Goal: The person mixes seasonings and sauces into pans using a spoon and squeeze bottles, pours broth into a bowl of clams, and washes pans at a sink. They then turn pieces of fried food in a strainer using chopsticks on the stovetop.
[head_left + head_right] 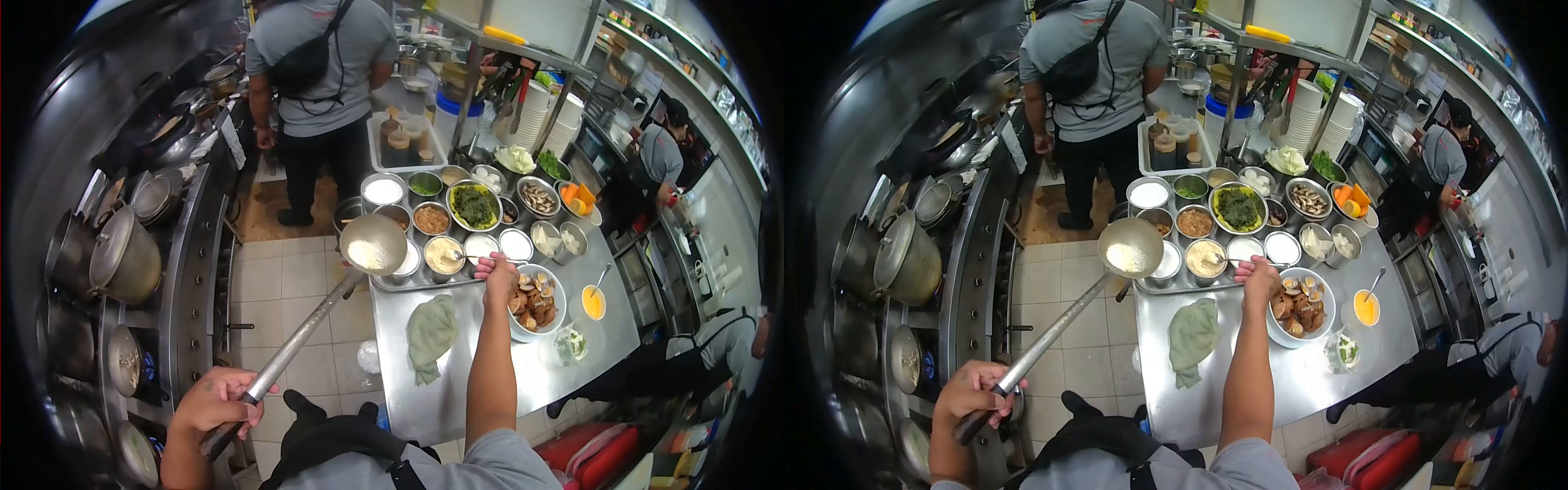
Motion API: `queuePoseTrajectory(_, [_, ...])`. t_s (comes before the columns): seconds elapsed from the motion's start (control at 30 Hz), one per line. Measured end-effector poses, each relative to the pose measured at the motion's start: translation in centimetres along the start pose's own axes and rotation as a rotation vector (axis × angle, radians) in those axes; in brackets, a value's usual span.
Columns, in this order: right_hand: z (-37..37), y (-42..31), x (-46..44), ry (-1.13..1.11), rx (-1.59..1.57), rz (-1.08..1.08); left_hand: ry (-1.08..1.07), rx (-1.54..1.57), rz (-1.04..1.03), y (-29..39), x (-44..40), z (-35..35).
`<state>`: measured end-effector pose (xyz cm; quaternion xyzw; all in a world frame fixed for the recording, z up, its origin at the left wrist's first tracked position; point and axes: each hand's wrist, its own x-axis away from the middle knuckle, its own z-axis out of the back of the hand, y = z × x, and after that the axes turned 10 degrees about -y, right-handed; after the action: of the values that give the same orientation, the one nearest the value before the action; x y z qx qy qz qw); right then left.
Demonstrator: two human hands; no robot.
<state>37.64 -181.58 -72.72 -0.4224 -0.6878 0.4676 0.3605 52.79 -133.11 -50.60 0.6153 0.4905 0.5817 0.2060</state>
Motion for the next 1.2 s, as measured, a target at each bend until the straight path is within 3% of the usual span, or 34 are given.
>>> queuePoseTrajectory(0.17, [-3.0,-3.3,2.1,-0.008,-0.05,0.062,-0.093,0.018,0.005,-0.4,-1.7,0.0])
queuePoseTrajectory(0.23, [-6.7,-5.4,4.6,-0.195,0.082,0.239,-0.139,0.031,0.023,-0.2,-2.2,-0.2])
queuePoseTrajectory(0.3, [-9.8,-7.1,7.4,-0.289,0.405,0.43,-0.179,0.018,0.002,-0.4,-2.2,0.2])
queuePoseTrajectory(0.33, [-10.1,-7.2,7.3,-0.249,0.556,0.638,-0.193,0.041,-0.004,-0.5,-2.0,0.4])
queuePoseTrajectory(0.5, [-9.0,-10.8,6.0,-0.07,0.829,0.628,-0.242,0.133,-0.049,-1.4,0.5,3.0])
queuePoseTrajectory(0.57, [-7.7,-8.5,2.9,-0.063,1.159,0.728,-0.217,0.151,-0.079,-2.0,1.8,4.8])
queuePoseTrajectory(0.63, [-6.2,-4.0,-0.3,-0.122,1.177,0.677,-0.189,0.161,-0.088,-2.4,2.3,6.8])
queuePoseTrajectory(0.7, [-4.9,0.1,-2.4,-0.148,1.143,0.455,-0.107,0.141,-0.072,-2.2,2.5,8.7])
queuePoseTrajectory(0.77, [-4.8,1.4,-3.1,-0.14,0.884,0.31,-0.063,0.12,-0.07,-1.7,2.1,10.9])
queuePoseTrajectory(0.8, [-4.5,1.8,-3.6,-0.116,0.872,0.329,-0.026,0.099,-0.06,-1.4,1.7,12.1])
queuePoseTrajectory(0.83, [-4.0,0.6,-3.4,-0.135,1.063,0.315,-0.032,0.099,-0.057,-1.2,1.2,13.4])
queuePoseTrajectory(0.87, [-3.1,-0.4,-3.7,-0.012,1.261,0.197,-0.004,0.113,-0.054,-0.9,0.5,15.0])
queuePoseTrajectory(0.9, [-4.3,-1.8,-2.2,0.302,1.378,0.187,0.023,0.129,-0.058,-0.5,-0.3,16.7])
queuePoseTrajectory(0.93, [-6.5,-5.1,-0.1,0.32,1.229,0.169,0.035,0.131,-0.052,-0.1,-1.1,18.3])
queuePoseTrajectory(0.97, [-8.0,-5.9,0.2,0.584,1.239,0.124,0.053,0.138,-0.042,0.2,-2.0,20.0])
queuePoseTrajectory(1.0, [-11.4,-7.4,1.6,0.723,1.21,0.397,0.038,0.143,-0.057,0.7,-2.9,21.6])
queuePoseTrajectory(1.03, [-14.6,-8.1,1.4,0.747,1.136,0.537,0.024,0.148,-0.07,1.4,-3.9,23.2])
queuePoseTrajectory(1.1, [-22.1,-7.0,-2.5,0.293,0.548,0.515,0.016,0.122,-0.056,3.4,-5.7,26.0])
queuePoseTrajectory(1.17, [-28.0,-3.4,-8.8,0.081,0.812,0.467,0.004,0.1,-0.036,5.1,-7.0,28.2])
queuePoseTrajectory(1.2, [-30.2,-0.6,-13.0,0.115,0.944,0.482,-0.007,0.105,-0.041,5.9,-7.6,29.3])
